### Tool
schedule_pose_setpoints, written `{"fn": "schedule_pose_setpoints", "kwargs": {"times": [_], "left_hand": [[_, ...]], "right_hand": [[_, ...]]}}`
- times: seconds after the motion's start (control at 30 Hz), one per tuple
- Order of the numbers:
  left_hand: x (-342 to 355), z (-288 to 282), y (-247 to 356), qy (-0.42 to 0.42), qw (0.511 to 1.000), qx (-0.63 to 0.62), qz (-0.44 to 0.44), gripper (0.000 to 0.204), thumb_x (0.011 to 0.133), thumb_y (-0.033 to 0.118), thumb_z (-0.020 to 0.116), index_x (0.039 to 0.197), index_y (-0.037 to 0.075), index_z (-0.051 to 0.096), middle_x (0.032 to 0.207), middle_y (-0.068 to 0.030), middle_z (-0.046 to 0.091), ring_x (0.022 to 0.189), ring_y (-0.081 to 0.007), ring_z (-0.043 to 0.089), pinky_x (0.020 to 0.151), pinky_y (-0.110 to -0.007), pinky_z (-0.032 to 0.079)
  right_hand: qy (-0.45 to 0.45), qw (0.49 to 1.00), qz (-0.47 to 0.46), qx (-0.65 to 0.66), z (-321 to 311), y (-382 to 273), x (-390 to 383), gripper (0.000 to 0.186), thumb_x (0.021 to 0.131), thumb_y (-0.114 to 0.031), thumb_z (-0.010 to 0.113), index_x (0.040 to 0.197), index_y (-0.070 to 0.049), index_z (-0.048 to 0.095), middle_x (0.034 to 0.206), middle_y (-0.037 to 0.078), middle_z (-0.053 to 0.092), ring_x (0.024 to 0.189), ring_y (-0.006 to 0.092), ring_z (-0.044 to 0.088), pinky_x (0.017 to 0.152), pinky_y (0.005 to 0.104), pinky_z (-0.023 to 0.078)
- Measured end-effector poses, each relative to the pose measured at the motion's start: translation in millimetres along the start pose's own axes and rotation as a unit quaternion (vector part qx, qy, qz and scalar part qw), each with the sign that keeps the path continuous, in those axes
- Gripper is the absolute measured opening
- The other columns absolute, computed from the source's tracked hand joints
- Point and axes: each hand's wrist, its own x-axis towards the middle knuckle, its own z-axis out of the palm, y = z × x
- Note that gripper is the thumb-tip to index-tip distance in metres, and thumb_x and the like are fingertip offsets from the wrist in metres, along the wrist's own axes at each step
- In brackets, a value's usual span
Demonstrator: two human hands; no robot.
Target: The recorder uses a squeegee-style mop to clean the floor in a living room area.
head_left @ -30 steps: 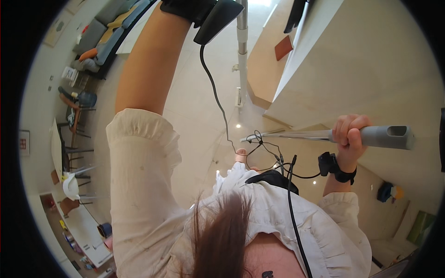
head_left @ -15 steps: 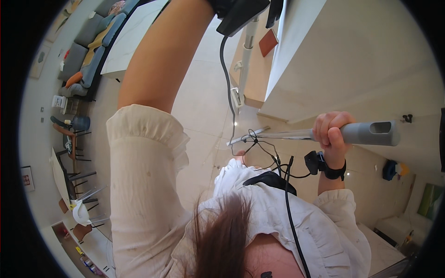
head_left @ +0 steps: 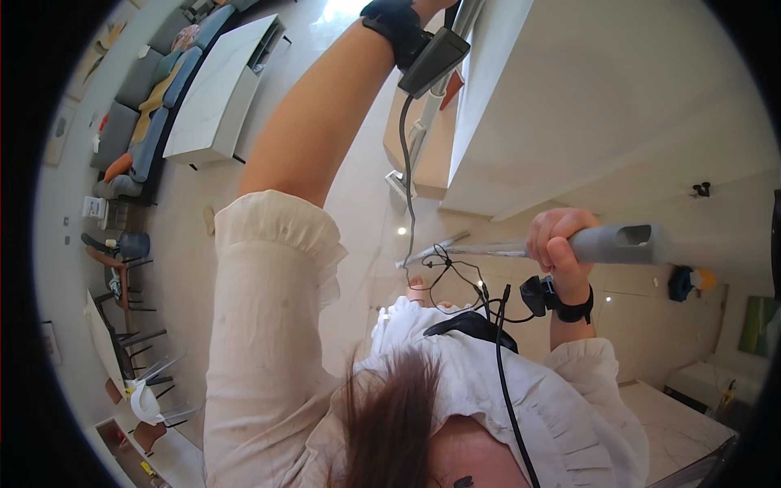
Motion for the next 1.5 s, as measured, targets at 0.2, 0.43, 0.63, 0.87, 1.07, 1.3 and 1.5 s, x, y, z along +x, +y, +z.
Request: {"fn": "schedule_pose_setpoints", "kwargs": {"times": [0.2,0.43,0.63,0.87,1.07,1.3,1.5], "left_hand": [[1,18,-15,-0.002,0.999,-0.025,-0.029,0.05,0.088,0.019,0.055,0.128,-0.004,0.033,0.115,-0.02,0.048,0.11,-0.0272,0.048,0.095,-0.039,0.039],[-3,21,-39,-0.017,0.996,-0.036,-0.078,0.065,0.082,0.019,0.063,0.132,-0.003,0.026,0.121,-0.0231,0.045,0.118,-0.0323,0.044,0.102,-0.041,0.034],[-9,26,-62,0.029,0.992,-0.045,-0.111,0.073,0.075,0.016,0.07,0.131,-0.002,0.028,0.121,-0.0228,0.045,0.119,-0.0332,0.043,0.102,-0.042,0.035],[-3,29,-109,-0.007,0.99,-0.069,-0.125,0.076,0.076,0.019,0.07,0.135,0.0,0.026,0.128,-0.0228,0.042,0.121,-0.0322,0.042,0.104,-0.04,0.033],[-2,43,-166,0.062,0.991,-0.006,-0.123,0.066,0.079,0.028,0.07,0.125,-0.007,0.038,0.103,-0.0166,0.059,0.094,-0.0212,0.058,0.083,-0.031,0.047],[0,53,-199,0.085,0.982,-0.048,-0.16,0.038,0.069,0.021,0.075,0.067,0.005,0.041,0.065,-0.0067,0.051,0.064,-0.0167,0.051,0.061,-0.032,0.043],[-14,56,-204,0.059,0.977,-0.081,-0.187,0.031,0.062,0.014,0.078,0.081,0.002,0.056,0.073,-0.0061,0.059,0.073,-0.0159,0.058,0.068,-0.029,0.046]], "right_hand": [[0.006,1.0,0.015,-0.01,-6,0,-8,0.017,0.08,-0.003,0.062,0.07,-0.005,0.049,0.056,0.002,0.049,0.046,0.0093,0.043,0.044,0.0238,0.035],[0.015,0.999,0.016,-0.036,-14,5,-17,0.015,0.078,0.0,0.062,0.07,-0.004,0.051,0.059,0.003,0.051,0.049,0.0102,0.043,0.046,0.0239,0.035],[0.04,0.996,0.023,-0.07,-20,9,-25,0.016,0.076,0.0,0.063,0.067,-0.004,0.051,0.06,0.002,0.051,0.05,0.0112,0.044,0.047,0.0253,0.036],[0.074,0.994,0.035,-0.073,-28,12,-32,0.016,0.075,0.0,0.064,0.067,-0.004,0.051,0.058,0.001,0.05,0.05,0.0118,0.045,0.047,0.0256,0.036],[0.089,0.994,0.044,-0.055,-33,19,-40,0.017,0.078,0.0,0.063,0.067,-0.004,0.051,0.056,0.002,0.05,0.047,0.0105,0.044,0.045,0.0246,0.035],[0.106,0.993,0.037,-0.037,-37,20,-37,0.019,0.08,-0.003,0.064,0.067,-0.004,0.05,0.054,0.003,0.05,0.045,0.0098,0.044,0.043,0.0238,0.034],[0.104,0.992,0.038,-0.058,-35,19,-29,0.018,0.08,-0.003,0.064,0.067,-0.004,0.051,0.053,0.003,0.05,0.044,0.0093,0.044,0.042,0.0231,0.033]]}}
